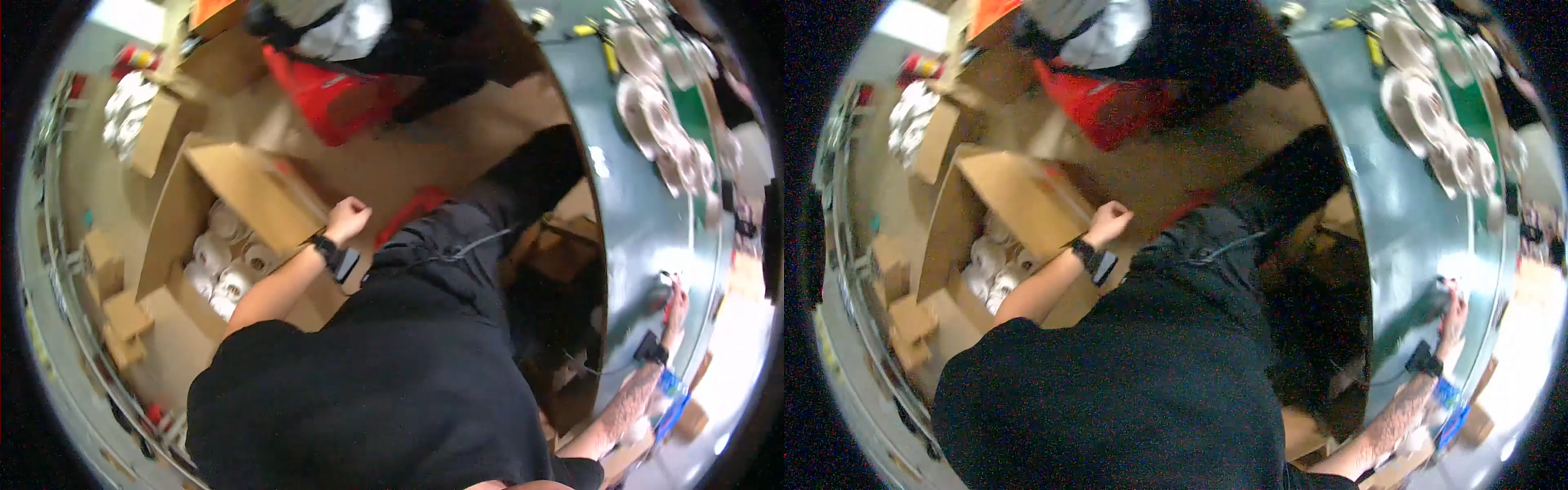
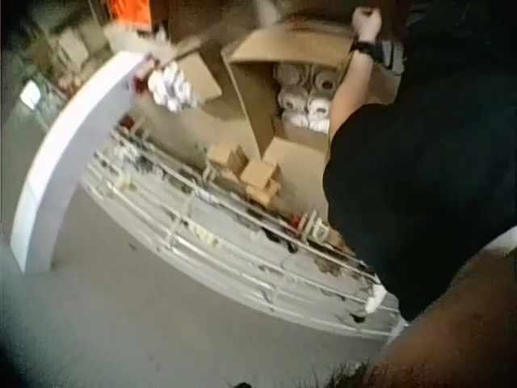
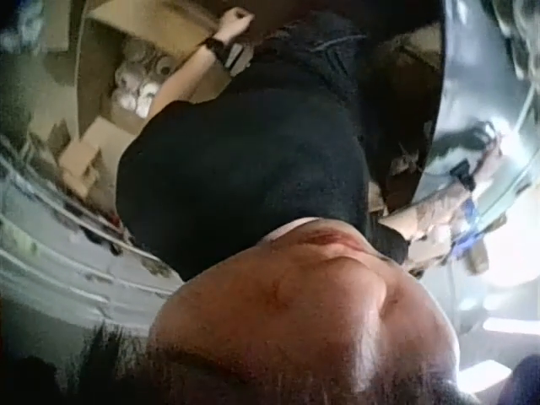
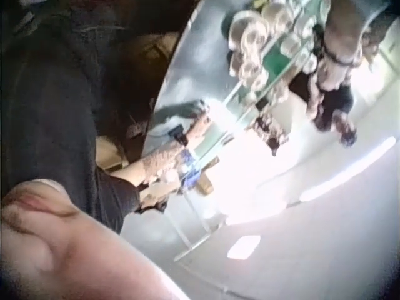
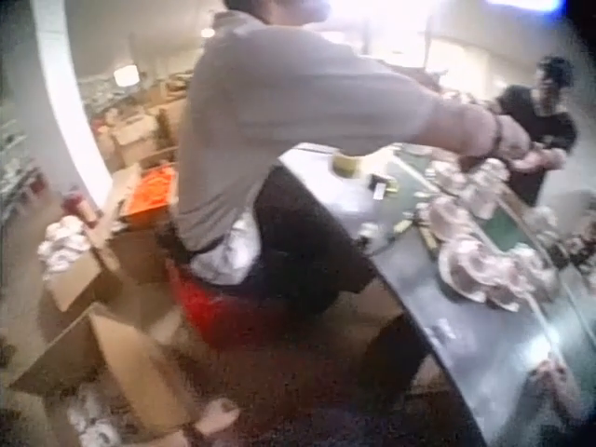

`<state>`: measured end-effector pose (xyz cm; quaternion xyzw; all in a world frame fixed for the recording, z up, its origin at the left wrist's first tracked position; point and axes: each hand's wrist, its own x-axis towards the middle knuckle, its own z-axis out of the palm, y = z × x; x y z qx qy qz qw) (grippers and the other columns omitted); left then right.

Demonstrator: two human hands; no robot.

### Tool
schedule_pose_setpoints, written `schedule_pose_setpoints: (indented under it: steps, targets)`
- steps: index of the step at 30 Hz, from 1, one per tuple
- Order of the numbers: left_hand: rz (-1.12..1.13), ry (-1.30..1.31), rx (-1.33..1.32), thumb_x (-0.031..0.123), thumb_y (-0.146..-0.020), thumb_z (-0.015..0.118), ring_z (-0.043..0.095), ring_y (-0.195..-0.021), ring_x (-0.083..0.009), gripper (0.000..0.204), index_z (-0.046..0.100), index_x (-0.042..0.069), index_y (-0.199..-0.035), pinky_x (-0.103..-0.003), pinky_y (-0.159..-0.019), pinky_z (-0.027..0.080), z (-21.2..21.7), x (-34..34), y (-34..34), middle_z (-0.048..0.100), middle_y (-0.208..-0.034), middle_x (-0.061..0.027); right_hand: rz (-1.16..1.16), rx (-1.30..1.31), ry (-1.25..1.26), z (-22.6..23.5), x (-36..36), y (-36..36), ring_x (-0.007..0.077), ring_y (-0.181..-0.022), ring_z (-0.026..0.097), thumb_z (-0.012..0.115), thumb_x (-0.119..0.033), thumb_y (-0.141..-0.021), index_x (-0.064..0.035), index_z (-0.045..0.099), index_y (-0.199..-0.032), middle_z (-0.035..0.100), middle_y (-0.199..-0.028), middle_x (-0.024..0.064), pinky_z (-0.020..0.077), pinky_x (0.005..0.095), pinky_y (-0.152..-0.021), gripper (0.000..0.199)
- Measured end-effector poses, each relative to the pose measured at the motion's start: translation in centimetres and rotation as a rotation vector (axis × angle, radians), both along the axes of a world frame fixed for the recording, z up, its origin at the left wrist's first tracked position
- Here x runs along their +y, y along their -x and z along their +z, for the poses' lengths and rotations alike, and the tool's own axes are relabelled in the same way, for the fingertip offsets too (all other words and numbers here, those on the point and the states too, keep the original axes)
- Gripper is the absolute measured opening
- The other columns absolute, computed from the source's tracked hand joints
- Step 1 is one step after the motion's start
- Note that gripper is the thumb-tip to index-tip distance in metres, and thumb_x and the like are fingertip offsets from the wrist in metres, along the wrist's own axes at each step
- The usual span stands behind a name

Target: Assembling electronic alarm units or industrial components on a factory production line.

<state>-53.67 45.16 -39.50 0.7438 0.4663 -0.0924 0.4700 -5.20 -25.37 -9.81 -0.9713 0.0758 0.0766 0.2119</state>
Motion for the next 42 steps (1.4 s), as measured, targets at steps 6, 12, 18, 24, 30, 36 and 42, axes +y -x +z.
schedule_pose_setpoints:
  steps: [6, 12, 18, 24, 30, 36, 42]
  targets:
    - [-0.038, 0.225, -0.159, 0.027, -0.088, 0.069, 0.068, -0.088, -0.0204, 0.026, 0.072, 0.003, -0.096, -0.035, -0.078, 0.053, -4.2, -4.4, -6.5, 0.073, -0.091, -0.0136, 0.173, -0.297, 0.161, -1.4, 1.2, 11.5, 0.0240, -0.104, 0.063, 0.066, -0.042, -0.096, -0.0002, 0.057, -0.130, 0.063, -0.117, 0.0167, 0.0494, 0.0353, -0.091, 0.055]
    - [-0.377, 0.566, -0.224, 0.043, -0.089, 0.067, 0.066, -0.098, -0.0217, 0.045, 0.073, 0.008, -0.117, -0.034, -0.084, 0.053, -2.2, -5.4, -14.3, 0.072, -0.109, -0.0109, 0.331, -0.393, 0.459, -0.2, 4.9, 22.2, 0.0377, -0.120, 0.057, 0.046, -0.036, -0.106, -0.0002, 0.052, -0.138, 0.060, -0.131, 0.0244, 0.0423, 0.0420, -0.106, 0.049]
    - [-0.172, 0.311, -0.387, 0.048, -0.087, 0.066, 0.063, -0.112, -0.0370, 0.054, 0.068, 0.003, -0.118, -0.041, -0.098, 0.049, 0.9, -5.3, -13.9, 0.069, -0.117, -0.0198, 0.195, -0.343, 0.398, -0.5, 6.0, 22.6, 0.0326, -0.132, 0.050, 0.041, -0.047, -0.105, -0.0034, 0.048, -0.143, 0.052, -0.144, 0.0175, 0.0392, 0.0389, -0.111, 0.058]
    - [-0.086, 0.146, -0.804, 0.024, -0.084, 0.070, 0.071, -0.083, -0.0263, 0.025, 0.069, 0.002, -0.097, -0.036, -0.077, 0.057, 10.8, -5.6, -12.7, 0.073, -0.091, -0.0144, 0.113, -0.228, 0.428, 0.7, 11.0, 24.6, 0.0329, -0.133, 0.048, 0.044, -0.043, -0.105, -0.0003, 0.048, -0.142, 0.052, -0.143, 0.0205, 0.0356, 0.0365, -0.113, 0.057]
    - [-0.211, -0.022, -1.031, 0.023, -0.083, 0.071, 0.070, -0.077, -0.0254, 0.022, 0.069, 0.003, -0.090, -0.037, -0.071, 0.055, 18.7, -3.3, -12.0, 0.071, -0.086, -0.0151, 0.131, -0.341, 0.374, -0.5, 6.7, 23.3, 0.0377, -0.128, 0.052, 0.043, -0.047, -0.104, -0.0055, 0.053, -0.140, 0.056, -0.140, 0.0203, 0.0396, 0.0393, -0.108, 0.056]
    - [-0.580, 0.133, -0.746, 0.017, -0.085, 0.073, 0.068, -0.084, -0.0246, 0.022, 0.067, 0.002, -0.101, -0.034, -0.077, 0.055, 19.0, -4.9, -14.9, 0.069, -0.092, -0.0140, 0.181, -0.590, 0.208, -3.2, 7.9, 25.2, 0.0344, -0.119, 0.059, 0.061, -0.018, -0.097, 0.0015, 0.060, -0.125, 0.062, -0.129, 0.0208, 0.0430, 0.0388, -0.105, 0.035]
    - [-0.998, 0.380, -0.625, 0.009, -0.092, 0.070, 0.065, -0.088, -0.0114, 0.012, 0.067, 0.002, -0.100, -0.027, -0.082, 0.053, 20.6, -13.5, -24.3, 0.070, -0.093, -0.0037, -0.137, -0.818, 0.068, -3.2, 14.8, 37.2, 0.0360, -0.113, 0.061, 0.069, -0.012, -0.083, 0.0002, 0.064, -0.101, 0.064, -0.121, 0.0179, 0.0464, 0.0416, -0.100, 0.022]
